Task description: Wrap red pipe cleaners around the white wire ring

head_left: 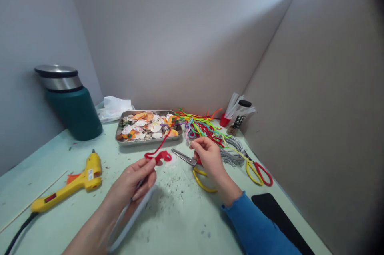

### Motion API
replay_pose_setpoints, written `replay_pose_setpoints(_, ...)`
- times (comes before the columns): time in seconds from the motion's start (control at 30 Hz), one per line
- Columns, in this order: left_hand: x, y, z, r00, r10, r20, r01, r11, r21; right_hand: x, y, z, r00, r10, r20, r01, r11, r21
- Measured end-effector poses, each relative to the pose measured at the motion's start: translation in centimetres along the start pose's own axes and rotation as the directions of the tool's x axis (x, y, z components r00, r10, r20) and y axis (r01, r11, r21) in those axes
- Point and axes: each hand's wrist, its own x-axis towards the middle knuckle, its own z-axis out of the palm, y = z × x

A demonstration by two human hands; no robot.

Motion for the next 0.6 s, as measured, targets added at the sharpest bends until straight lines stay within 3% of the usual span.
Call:
replay_pose_setpoints(0.13,0.1,-0.4,0.0,1.000,0.004,0.015,-0.005,1.000,0.015,0.0,-0.7,-0.2,0.999,-0.018,-0.048,0.020,0.999,0.029)
replay_pose_setpoints(0.3,0.1,-0.4,0.2,1.000,-0.010,0.010,0.010,0.998,0.067,0.7,-0.8,-1.2,0.970,-0.209,-0.124,0.196,0.974,-0.109)
replay_pose_setpoints(0.37,0.1,-0.5,0.4,0.999,-0.038,0.014,0.035,0.990,0.138,0.7,-0.9,-1.3,0.982,-0.188,-0.021,0.184,0.974,-0.135)
replay_pose_setpoints(0.47,0.2,-0.7,0.7,0.994,-0.101,0.039,0.086,0.955,0.283,0.1,-1.0,-1.2,0.971,0.029,0.238,0.010,0.987,-0.160)
replay_pose_setpoints(0.53,0.2,-1.0,0.8,0.991,-0.123,0.058,0.089,0.910,0.405,-0.6,-1.1,-0.8,0.881,0.183,0.437,-0.101,0.974,-0.204)
replay_pose_setpoints(0.6,0.2,-1.3,0.9,0.990,-0.093,0.110,0.023,0.857,0.515,-1.3,-1.2,-0.3,0.750,0.278,0.600,-0.173,0.958,-0.227)
